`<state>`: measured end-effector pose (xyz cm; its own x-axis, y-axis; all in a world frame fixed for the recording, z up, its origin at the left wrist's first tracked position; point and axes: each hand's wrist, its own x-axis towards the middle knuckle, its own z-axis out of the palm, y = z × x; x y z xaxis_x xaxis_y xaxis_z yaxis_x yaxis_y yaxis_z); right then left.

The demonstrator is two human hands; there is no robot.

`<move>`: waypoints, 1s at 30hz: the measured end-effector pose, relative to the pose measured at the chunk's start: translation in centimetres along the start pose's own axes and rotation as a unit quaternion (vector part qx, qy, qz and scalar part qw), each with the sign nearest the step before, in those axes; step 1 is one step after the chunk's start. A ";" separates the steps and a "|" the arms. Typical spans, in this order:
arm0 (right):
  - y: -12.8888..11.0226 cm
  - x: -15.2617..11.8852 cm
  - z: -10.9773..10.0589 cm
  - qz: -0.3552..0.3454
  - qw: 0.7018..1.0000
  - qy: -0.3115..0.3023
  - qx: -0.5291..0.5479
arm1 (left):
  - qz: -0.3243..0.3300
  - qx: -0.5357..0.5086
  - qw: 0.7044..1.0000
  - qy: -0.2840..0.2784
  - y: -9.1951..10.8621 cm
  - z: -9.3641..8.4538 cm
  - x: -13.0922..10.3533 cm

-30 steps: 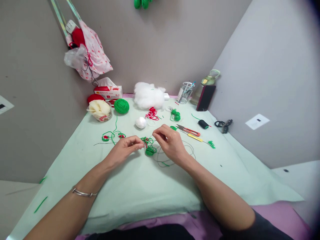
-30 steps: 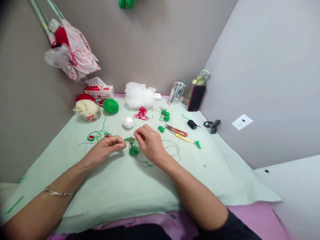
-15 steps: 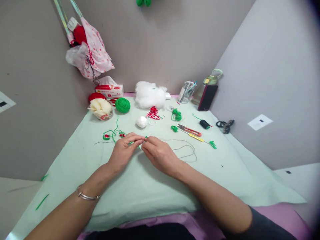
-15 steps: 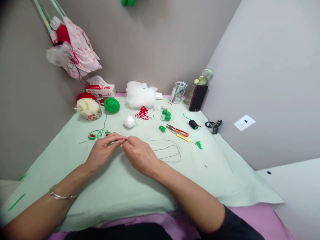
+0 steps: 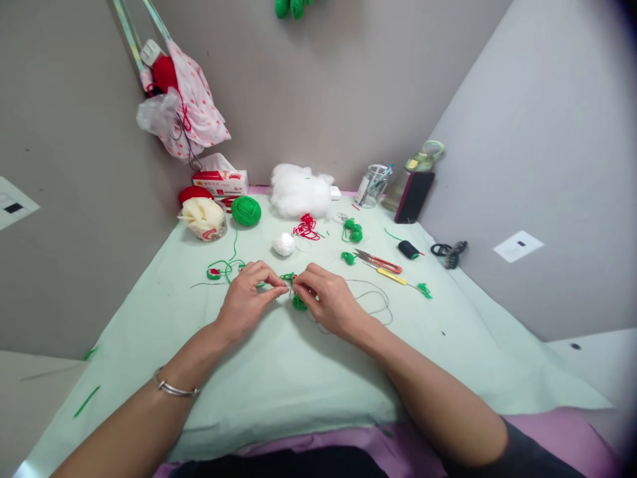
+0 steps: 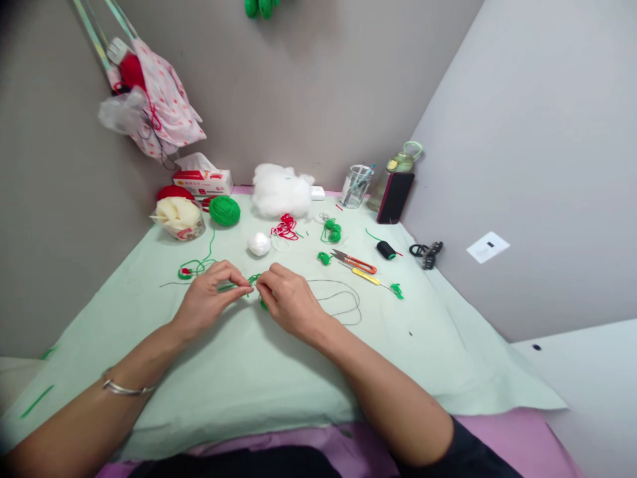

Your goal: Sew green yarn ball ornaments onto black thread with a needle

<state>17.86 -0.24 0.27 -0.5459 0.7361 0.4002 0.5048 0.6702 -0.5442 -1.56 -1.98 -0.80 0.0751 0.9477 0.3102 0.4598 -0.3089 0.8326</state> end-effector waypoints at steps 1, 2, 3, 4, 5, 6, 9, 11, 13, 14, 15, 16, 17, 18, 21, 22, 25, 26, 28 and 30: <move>0.0 0.0 0.0 0.003 1.000 -0.001 0.005 | -0.014 -0.013 1.000 0.004 0.1 0.0 0.0; 0.0 0.1 0.0 0.006 1.000 -0.002 0.010 | -0.026 -0.030 0.999 0.003 0.1 -0.1 0.1; 0.0 0.1 0.0 0.010 1.000 -0.003 0.013 | -0.038 -0.053 0.998 -0.004 0.1 -0.1 0.1; 0.0 0.1 0.0 0.014 1.000 -0.003 0.015 | -0.052 -0.079 0.995 -0.017 0.1 -0.1 0.1; 0.0 0.1 -0.1 0.018 1.000 -0.003 0.017 | -0.067 -0.107 0.991 -0.033 0.1 -0.1 0.1; 0.0 0.1 -0.1 0.021 1.000 -0.004 0.019 | -0.082 -0.134 0.986 -0.047 0.1 -0.1 0.0; -0.3 0.1 -0.2 0.024 0.999 -0.008 0.030 | -0.118 -0.201 0.971 -0.057 0.2 0.0 -0.1; -0.5 0.1 -0.3 0.017 0.999 -0.011 0.036 | -0.129 -0.237 0.962 -0.041 0.2 0.0 -0.1; -0.7 0.2 -0.4 0.007 0.999 -0.014 0.038 | -0.140 -0.267 0.953 -0.012 0.2 -0.2 0.0; -0.8 0.2 -0.5 0.003 0.999 -0.015 0.038 | -0.146 -0.280 0.949 0.009 0.2 -0.4 0.1; -0.8 0.2 -0.6 0.000 0.999 -0.015 0.039 | -0.150 -0.292 0.944 0.031 0.2 -0.6 0.2; -0.8 0.2 -0.8 -0.002 0.999 -0.013 0.040 | -0.151 -0.301 0.940 0.051 0.2 -0.9 0.3; -0.8 0.2 -0.9 -0.002 0.999 -0.009 0.042 | -0.152 -0.303 0.938 0.068 0.2 -1.1 0.4; -0.8 0.3 -1.0 -0.001 0.999 -0.003 0.044 | -0.152 -0.295 0.940 0.076 0.1 -1.3 0.4; -0.7 0.4 -1.2 0.010 0.998 0.041 0.047 | -0.151 -0.216 0.964 0.022 0.0 -1.4 0.5; -0.6 0.5 -1.3 0.014 0.997 0.061 0.045 | -0.150 -0.187 0.971 -0.015 -0.1 -1.3 0.5; -0.3 0.6 -1.4 0.022 0.994 0.103 0.035 | -0.139 -0.154 0.971 -0.119 -0.3 -0.7 0.3; -0.2 0.6 -1.4 0.024 0.994 0.106 0.032 | -0.135 -0.161 0.967 -0.145 -0.3 -0.6 0.3; 0.1 0.7 -1.3 0.031 0.994 0.102 0.029 | -0.133 -0.187 0.956 -0.184 -0.1 -0.5 0.2; 0.4 0.7 -1.1 0.041 0.995 0.091 0.025 | -0.141 -0.223 0.947 -0.184 0.2 -0.6 0.2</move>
<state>18.41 0.65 1.21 -0.3720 0.7967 0.4762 0.5072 0.6042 -0.6146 -1.96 -1.88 -0.32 0.3460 0.9359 -0.0663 0.0951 0.0353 0.9948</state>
